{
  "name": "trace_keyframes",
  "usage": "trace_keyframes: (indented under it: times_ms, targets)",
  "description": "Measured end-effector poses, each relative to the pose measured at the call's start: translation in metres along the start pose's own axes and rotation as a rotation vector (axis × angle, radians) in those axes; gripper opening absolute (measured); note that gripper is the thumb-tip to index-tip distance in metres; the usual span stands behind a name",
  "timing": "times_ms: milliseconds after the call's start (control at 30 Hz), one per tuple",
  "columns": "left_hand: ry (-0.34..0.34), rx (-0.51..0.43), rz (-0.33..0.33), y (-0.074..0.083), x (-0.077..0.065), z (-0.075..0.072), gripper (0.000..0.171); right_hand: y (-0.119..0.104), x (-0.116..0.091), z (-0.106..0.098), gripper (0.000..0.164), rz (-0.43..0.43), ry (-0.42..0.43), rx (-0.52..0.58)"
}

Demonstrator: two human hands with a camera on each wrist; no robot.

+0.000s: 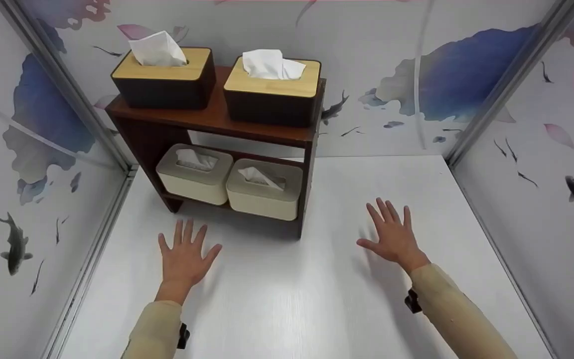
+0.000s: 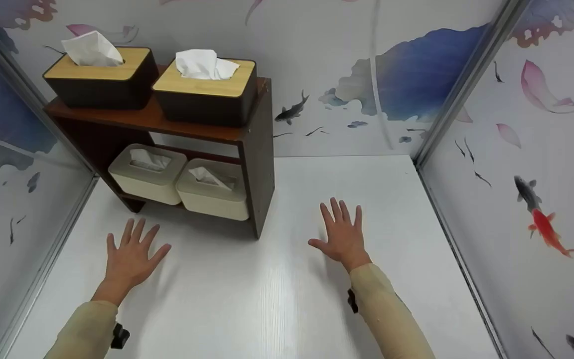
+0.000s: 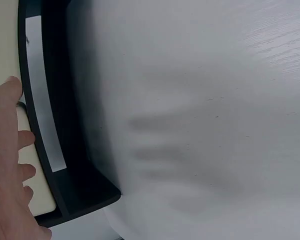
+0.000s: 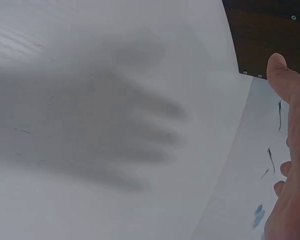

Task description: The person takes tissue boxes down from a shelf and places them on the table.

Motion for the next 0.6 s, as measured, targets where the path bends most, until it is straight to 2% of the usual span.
trace_keyframes:
  times_ms: [200,433,600]
  targets:
    - [0.036,-0.066,0.011,0.004,0.003,-0.015,0.067,-0.017,0.010,-0.018,0.094,-0.043,-0.015,-0.004]
    - [-0.001,-0.168,0.017,0.006,0.003,-0.029,0.061,-0.040,0.023,-0.043,0.093,-0.099,-0.032,0.009]
    - [-0.017,-0.219,0.013,0.003,0.004,-0.035,0.058,-0.059,0.037,-0.062,0.093,-0.186,0.021,-0.053]
Point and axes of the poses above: each hand's wrist, its own x-axis towards the middle knuckle, its own z-axis out of the palm, y = z × x, the point moved 1 cm from there along x, towards the middle knuckle, and after that the axes turned 13 degrees about y, right-handed, at the moved point
